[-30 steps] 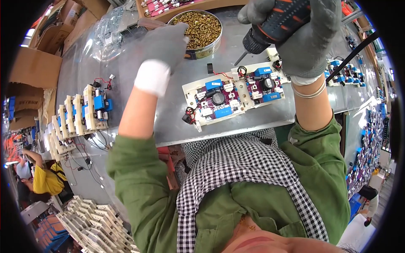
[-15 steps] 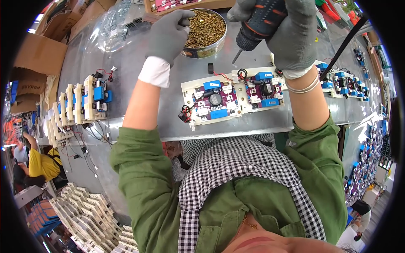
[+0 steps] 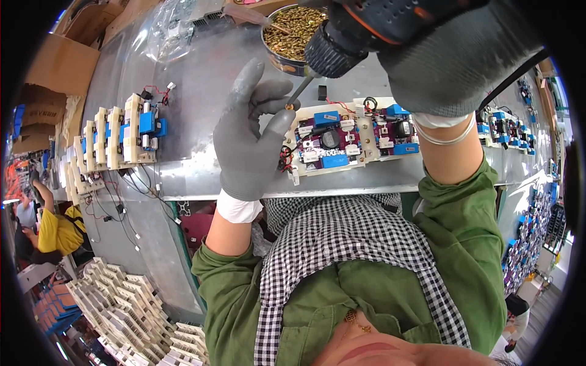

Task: Assembling electronic circuit boards by installing components and securing them with screws using an electric screwdriver.

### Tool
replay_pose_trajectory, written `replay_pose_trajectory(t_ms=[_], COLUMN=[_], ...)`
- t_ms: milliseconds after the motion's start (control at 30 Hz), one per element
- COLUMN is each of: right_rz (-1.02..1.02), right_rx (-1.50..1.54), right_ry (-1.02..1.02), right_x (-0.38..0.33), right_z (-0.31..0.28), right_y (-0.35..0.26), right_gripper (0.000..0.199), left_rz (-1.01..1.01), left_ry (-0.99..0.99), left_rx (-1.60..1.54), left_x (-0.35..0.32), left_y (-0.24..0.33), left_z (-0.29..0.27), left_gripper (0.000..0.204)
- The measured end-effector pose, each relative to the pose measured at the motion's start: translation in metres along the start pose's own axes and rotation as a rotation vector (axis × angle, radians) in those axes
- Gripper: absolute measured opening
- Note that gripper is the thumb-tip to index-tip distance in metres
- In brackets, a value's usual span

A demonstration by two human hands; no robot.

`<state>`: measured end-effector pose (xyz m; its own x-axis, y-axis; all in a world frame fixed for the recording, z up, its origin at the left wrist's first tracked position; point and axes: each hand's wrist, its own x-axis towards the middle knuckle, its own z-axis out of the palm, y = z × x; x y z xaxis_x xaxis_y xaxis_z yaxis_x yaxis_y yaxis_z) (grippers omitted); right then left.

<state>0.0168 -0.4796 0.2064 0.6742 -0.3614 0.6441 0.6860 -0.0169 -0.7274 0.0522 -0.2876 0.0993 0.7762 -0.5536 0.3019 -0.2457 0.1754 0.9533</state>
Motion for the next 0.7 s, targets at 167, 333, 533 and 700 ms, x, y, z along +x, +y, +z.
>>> replay_pose_trajectory(t_ms=[167,333,533,700], right_rz=[0.055,0.103,0.175,0.496], right_rx=[0.048,0.076,0.117,0.235], right_ry=[-0.053,-0.095,-0.145,0.024], right_x=[-0.004,-0.007,-0.014,-0.062], right_z=[0.010,0.009,0.007,-0.001], right_y=[0.005,0.006,0.010,0.025], right_gripper=[0.094,0.097,0.101,0.114], left_rz=[0.037,0.035,0.059,-0.019], left_ry=[0.034,0.122,0.059,-0.109], left_rx=[0.007,0.069,0.167,0.497], left_x=[-0.007,-0.010,-0.012,-0.036], left_y=[-0.002,-0.007,-0.022,-0.047], left_z=[-0.008,-0.006,-0.007,-0.016], left_gripper=[0.069,0.065,0.089,0.108])
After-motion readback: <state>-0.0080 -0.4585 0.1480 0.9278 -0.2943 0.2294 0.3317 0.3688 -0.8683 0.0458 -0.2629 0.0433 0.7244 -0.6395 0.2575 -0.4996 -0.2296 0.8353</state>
